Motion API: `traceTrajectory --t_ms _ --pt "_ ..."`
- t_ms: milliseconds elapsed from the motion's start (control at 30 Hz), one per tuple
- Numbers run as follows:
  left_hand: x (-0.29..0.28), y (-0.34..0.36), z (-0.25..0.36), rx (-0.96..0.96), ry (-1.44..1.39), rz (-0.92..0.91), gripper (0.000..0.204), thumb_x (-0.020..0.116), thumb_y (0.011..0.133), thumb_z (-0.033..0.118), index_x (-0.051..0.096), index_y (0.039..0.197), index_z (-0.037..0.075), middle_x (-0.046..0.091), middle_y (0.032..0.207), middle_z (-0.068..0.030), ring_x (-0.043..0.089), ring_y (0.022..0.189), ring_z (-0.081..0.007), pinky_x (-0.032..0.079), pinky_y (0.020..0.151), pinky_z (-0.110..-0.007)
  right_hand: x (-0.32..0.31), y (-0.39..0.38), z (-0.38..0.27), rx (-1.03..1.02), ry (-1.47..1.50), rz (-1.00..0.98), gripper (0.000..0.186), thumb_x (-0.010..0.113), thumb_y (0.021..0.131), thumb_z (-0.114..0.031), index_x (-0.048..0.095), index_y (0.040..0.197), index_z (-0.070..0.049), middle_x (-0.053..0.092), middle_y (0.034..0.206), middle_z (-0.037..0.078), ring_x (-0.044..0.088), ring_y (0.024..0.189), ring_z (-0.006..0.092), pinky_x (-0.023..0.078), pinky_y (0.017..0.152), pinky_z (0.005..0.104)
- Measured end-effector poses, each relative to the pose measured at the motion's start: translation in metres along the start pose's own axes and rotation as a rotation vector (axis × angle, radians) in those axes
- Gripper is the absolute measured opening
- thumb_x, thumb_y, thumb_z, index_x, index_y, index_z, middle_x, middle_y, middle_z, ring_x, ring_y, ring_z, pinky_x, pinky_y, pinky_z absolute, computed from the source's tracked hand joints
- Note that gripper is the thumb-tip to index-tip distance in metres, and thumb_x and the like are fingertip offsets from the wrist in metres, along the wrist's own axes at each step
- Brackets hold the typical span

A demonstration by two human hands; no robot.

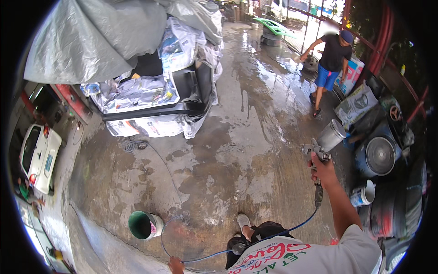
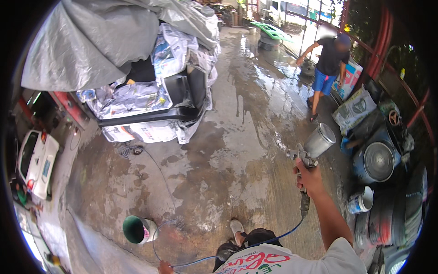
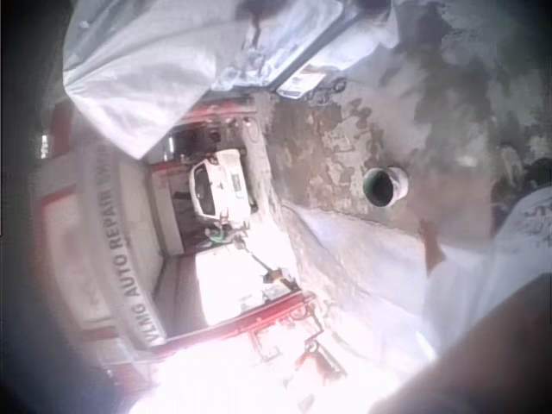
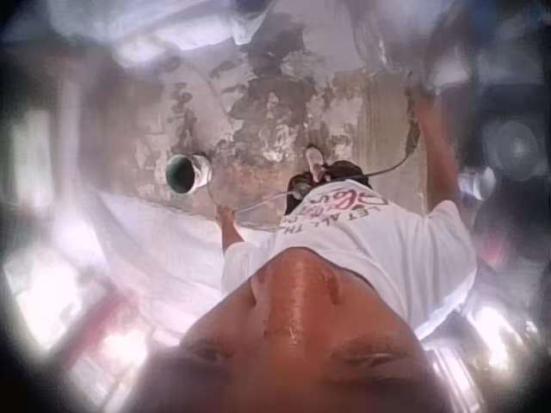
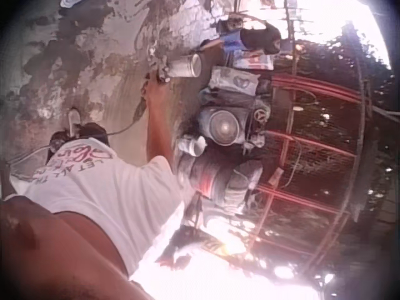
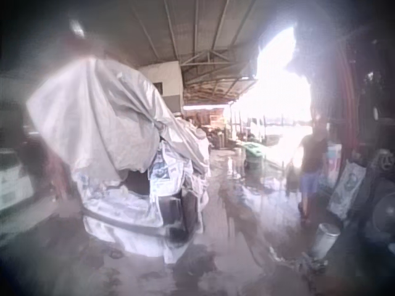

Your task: The person uses a spray gun to apply paint to a car door and rear quarter panel in a workshop. The person moves around the vehicle to cover different sections, including the lower edge and side panels, while other parts of the car are masked with newspaper and plastic.

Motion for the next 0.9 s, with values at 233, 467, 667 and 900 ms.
traceTrajectory --t_ms 233,467,667,900 --pt "0.121 -0.144 0.077 0.037 -0.251 -0.310 0.021 0.065 0.089 0.015 0.074 0.107 0.011 0.059 0.139 -0.0163 0.054 0.133 -0.0311 0.051 0.101 -0.048 -0.066 -0.063 0.034 -0.019 -0.183 -0.009 0.037 0.062 0.103 -0.037 0.057 0.118 -0.003 0.069 0.101 0.008 0.046 0.045 0.0090 0.039 0.040 0.0288" --pt "0.238 -0.363 0.199 -0.145 -0.736 -0.486 0.020 0.065 0.089 0.016 0.073 0.107 0.010 0.060 0.136 -0.0166 0.055 0.129 -0.0314 0.051 0.099 -0.048 -0.069 -0.064 0.068 0.046 -0.157 -0.274 0.034 0.063 0.103 -0.034 0.059 0.120 -0.004 0.070 0.102 0.006 0.046 0.043 0.0078 0.039 0.039 0.0274" --pt "0.315 -0.552 0.336 -0.394 -0.991 -0.545 0.020 0.065 0.090 0.016 0.073 0.107 0.009 0.061 0.133 -0.0168 0.056 0.125 -0.0317 0.052 0.096 -0.047 -0.080 -0.058 0.119 0.056 -0.233 -0.607 0.034 0.062 0.104 -0.031 0.060 0.125 -0.005 0.072 0.104 0.007 0.046 0.042 0.0074 0.038 0.039 0.0266" --pt "0.343 -0.653 0.472 -0.520 -1.165 -0.565 0.020 0.065 0.090 0.017 0.073 0.106 0.008 0.062 0.130 -0.0171 0.058 0.121 -0.0320 0.053 0.094 -0.047 -0.119 -0.115 0.205 0.311 -0.205 -0.814 0.031 0.061 0.104 -0.030 0.060 0.122 -0.004 0.072 0.098 0.009 0.048 0.042 0.0076 0.038 0.038 0.0263"
Point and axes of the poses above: each hand's wrist, its own y-axis towards the middle knuckle, its own x-axis out of the palm, z = x × y, the point moved 6 cm from there along y, towards the middle knuckle
